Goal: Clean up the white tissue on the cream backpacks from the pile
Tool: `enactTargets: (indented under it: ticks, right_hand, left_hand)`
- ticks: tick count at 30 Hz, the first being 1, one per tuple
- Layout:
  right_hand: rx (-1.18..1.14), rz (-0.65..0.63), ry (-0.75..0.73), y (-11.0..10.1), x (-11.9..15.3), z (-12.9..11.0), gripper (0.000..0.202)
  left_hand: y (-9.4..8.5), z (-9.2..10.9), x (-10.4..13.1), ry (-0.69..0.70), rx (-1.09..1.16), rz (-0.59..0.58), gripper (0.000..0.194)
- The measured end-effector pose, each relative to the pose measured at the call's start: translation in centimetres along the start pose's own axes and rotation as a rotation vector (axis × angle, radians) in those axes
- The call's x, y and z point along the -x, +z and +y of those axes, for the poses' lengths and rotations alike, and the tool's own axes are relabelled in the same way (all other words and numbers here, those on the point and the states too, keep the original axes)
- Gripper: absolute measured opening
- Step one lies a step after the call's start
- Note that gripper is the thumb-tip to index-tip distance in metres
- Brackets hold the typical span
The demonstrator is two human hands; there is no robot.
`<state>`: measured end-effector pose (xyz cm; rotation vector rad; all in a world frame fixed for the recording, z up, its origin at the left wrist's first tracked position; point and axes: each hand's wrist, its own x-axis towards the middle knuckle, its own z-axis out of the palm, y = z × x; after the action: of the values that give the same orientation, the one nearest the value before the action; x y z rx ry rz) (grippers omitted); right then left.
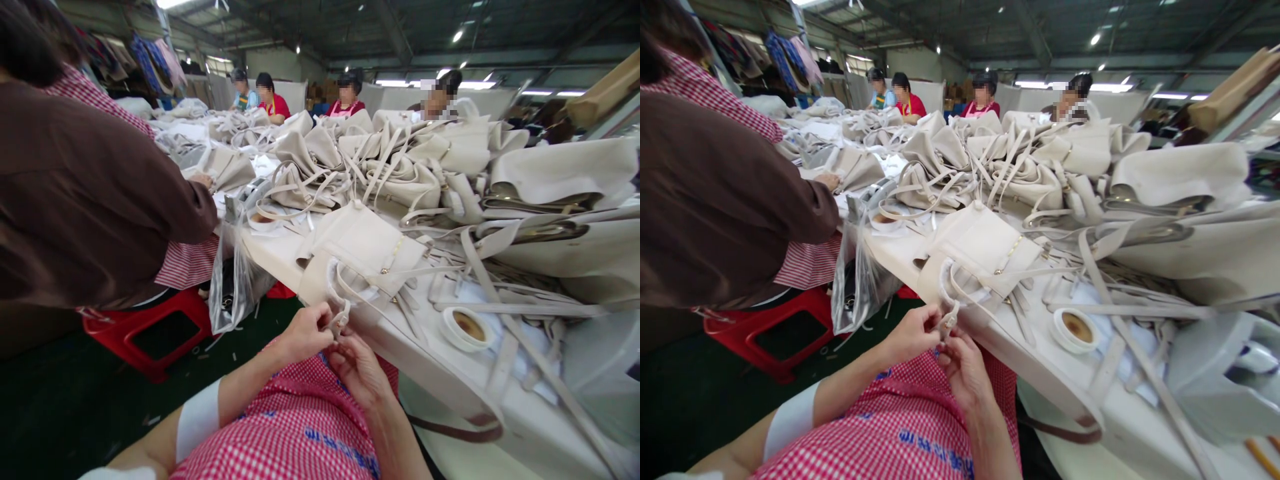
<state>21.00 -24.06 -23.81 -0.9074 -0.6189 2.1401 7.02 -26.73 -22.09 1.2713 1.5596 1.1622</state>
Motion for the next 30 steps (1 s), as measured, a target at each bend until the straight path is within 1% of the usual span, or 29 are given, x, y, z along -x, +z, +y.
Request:
enactTargets:
  ticks: [2,4,8,12,14,16,17,18,21,24,26,27,28,30]
  right_hand:
    - [-0.005,0.0,0.017,-0.4,-0.2,0.1,0.026]
    - [0.013,-0.007,0.013,-0.6,-0.4,0.2,0.026]
    - [0.079,-0.017,0.009,-0.4,-0.2,0.6,0.034]
    - [0.171,-0.007,-0.064,-0.3,0.0,0.9,0.033]
    - [0.199,-0.022,-0.125,-0.3,-0.2,0.9,0.031]
    - [0.237,-0.037,-0.193,-0.3,-0.4,0.8,0.03]
    - [0.261,-0.042,-0.226,-0.4,-0.5,0.8,0.029]
    - [0.288,-0.047,-0.255,-0.4,-0.6,0.6,0.029]
    - [0.406,-0.063,-0.341,-0.5,-0.7,0.3,0.026]
    - [0.583,-0.056,-0.428,-0.8,-0.8,0.3,0.021]
    - [0.649,-0.042,-0.441,-1.1,-1.0,0.6,0.021]
    - [0.64,-0.028,-0.425,-1.2,-1.0,0.7,0.022]
    - [0.608,-0.008,-0.397,-1.2,-1.1,0.8,0.025]
    - [0.512,0.039,-0.33,-1.2,-1.0,0.9,0.029]
  left_hand:
    - [0.2,0.1,0.3,0.046,-0.13,0.045,0.014]
    - [0.3,-0.2,0.3,0.032,-0.117,0.047,0.014]
    - [0.3,-1.2,0.0,-0.06,0.116,0.005,0.021]
    - [0.4,-1.5,-0.2,-0.135,0.295,-0.021,0.029]
    - [0.3,-1.3,0.0,-0.215,0.396,-0.104,0.03]
    - [-0.1,-1.1,0.2,-0.305,0.499,-0.22,0.036]
    - [-0.3,-1.1,0.3,-0.336,0.546,-0.254,0.039]
    - [-0.6,-1.1,0.4,-0.359,0.59,-0.266,0.042]
    - [-1.1,-1.5,0.3,-0.419,0.716,-0.251,0.043]
    - [-1.3,-1.9,-0.3,-0.482,0.791,-0.225,0.043]
    - [-1.2,-1.8,-0.5,-0.439,0.762,-0.15,0.042]
    - [-1.1,-1.7,-0.5,-0.376,0.707,-0.108,0.04]
    - [-1.0,-1.4,-0.4,-0.289,0.626,-0.066,0.035]
    - [-0.8,-0.9,0.2,-0.076,0.384,0.016,0.023]
